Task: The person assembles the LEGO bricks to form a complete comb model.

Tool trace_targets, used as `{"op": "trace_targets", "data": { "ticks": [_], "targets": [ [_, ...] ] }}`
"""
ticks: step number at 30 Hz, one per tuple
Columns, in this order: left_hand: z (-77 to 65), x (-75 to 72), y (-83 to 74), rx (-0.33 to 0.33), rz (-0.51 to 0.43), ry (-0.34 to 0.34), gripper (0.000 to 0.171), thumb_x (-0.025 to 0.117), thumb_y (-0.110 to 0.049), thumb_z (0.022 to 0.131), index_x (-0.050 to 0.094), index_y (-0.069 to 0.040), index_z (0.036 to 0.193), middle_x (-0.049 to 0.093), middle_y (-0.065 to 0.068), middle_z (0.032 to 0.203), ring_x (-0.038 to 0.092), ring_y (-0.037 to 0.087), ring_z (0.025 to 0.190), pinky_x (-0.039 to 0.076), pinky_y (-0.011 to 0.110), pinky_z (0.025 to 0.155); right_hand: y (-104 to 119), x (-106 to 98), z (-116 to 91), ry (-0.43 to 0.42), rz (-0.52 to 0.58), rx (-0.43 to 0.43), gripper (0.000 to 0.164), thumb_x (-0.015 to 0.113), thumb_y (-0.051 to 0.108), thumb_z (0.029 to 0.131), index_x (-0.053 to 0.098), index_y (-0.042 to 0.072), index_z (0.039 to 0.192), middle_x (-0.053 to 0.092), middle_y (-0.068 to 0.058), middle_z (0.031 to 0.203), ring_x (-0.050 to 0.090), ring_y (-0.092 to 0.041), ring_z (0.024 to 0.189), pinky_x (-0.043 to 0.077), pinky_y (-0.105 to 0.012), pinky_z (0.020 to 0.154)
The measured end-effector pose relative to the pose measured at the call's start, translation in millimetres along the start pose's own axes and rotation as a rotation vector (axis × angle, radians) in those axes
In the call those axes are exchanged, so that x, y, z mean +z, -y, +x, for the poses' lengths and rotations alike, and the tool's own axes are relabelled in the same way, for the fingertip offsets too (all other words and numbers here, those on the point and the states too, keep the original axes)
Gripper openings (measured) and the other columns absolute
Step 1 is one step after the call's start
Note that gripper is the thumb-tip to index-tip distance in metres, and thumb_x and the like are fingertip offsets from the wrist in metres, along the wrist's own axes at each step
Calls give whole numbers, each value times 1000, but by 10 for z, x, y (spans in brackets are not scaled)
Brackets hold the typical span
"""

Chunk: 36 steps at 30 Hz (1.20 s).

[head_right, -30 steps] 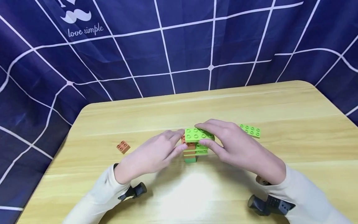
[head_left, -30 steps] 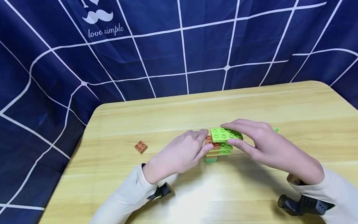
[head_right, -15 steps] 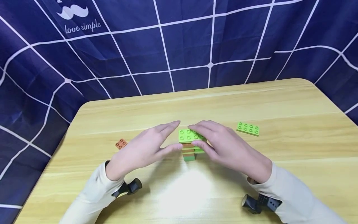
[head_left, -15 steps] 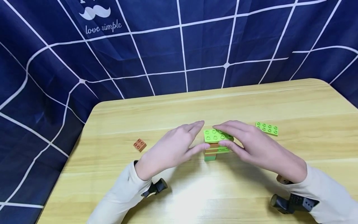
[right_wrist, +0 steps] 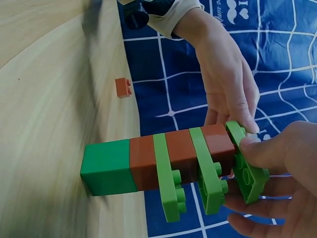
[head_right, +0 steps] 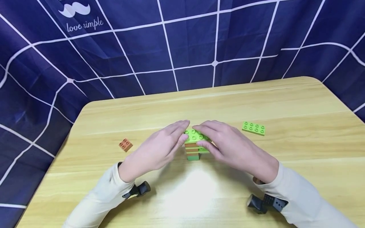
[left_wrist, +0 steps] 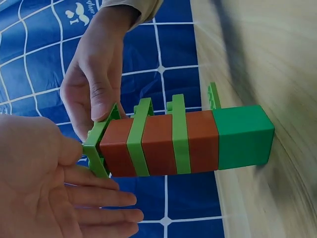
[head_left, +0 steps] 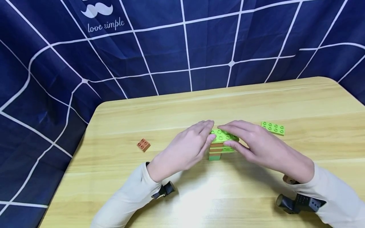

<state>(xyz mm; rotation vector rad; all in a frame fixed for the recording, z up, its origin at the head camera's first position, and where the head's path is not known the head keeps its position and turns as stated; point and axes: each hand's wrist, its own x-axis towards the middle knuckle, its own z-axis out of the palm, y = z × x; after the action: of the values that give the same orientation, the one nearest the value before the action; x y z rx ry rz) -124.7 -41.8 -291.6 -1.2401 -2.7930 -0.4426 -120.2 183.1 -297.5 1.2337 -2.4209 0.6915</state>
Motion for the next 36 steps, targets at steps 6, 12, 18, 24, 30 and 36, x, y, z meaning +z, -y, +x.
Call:
{"op": "trace_targets", "data": {
  "ticks": [6, 12, 18, 24, 30, 36],
  "targets": [
    [-16, 4, -10, -11, 19, 27, 60, 32, -38, 106, 34, 7, 145, 37, 21, 149, 34, 32, 139, 25, 36, 116, 10, 8, 9, -4, -23, -12, 53, 41, 40, 103, 62, -4, 121, 66, -13, 110, 65, -26, 99, 56, -43, 84],
    [-33, 20, -39, -45, 152, 76, 60, 27, -37, 106, 30, 6, 147, 32, 20, 152, 24, 32, 143, 21, 38, 117, 37, 24, 0, 27, -64, 33, 48, 45, 37, 102, 61, -3, 124, 65, -15, 114, 62, -31, 106, 51, -50, 90],
    [-50, 35, -94, -63, 254, 61, 59, 29, -38, 106, 35, 5, 146, 36, 19, 150, 24, 31, 143, 22, 39, 116, 60, 48, -10, 42, -128, 66, 48, 43, 37, 103, 59, -2, 127, 65, -14, 116, 60, -32, 108, 48, -52, 93],
    [-55, 44, -161, -63, 327, 1, 56, 33, -37, 106, 43, 5, 141, 43, 20, 145, 31, 32, 140, 26, 39, 115, 54, 79, -19, 45, -159, 69, 50, 37, 37, 105, 57, -3, 128, 63, -15, 118, 58, -34, 111, 46, -53, 94],
    [-56, 81, -194, -51, 395, -59, 54, 37, -36, 105, 47, 6, 138, 48, 21, 140, 37, 34, 137, 31, 39, 113, 50, 120, -21, 21, -165, 61, 53, 31, 38, 106, 59, -3, 124, 64, -15, 116, 58, -34, 110, 46, -53, 93],
    [-51, 92, -189, -48, 399, -61, 54, 38, -35, 105, 47, 6, 137, 50, 21, 139, 39, 33, 136, 32, 39, 113, 51, 143, -14, 2, -173, 53, 55, 29, 40, 106, 61, -3, 121, 64, -15, 115, 59, -34, 109, 46, -53, 92]
  ]
}}
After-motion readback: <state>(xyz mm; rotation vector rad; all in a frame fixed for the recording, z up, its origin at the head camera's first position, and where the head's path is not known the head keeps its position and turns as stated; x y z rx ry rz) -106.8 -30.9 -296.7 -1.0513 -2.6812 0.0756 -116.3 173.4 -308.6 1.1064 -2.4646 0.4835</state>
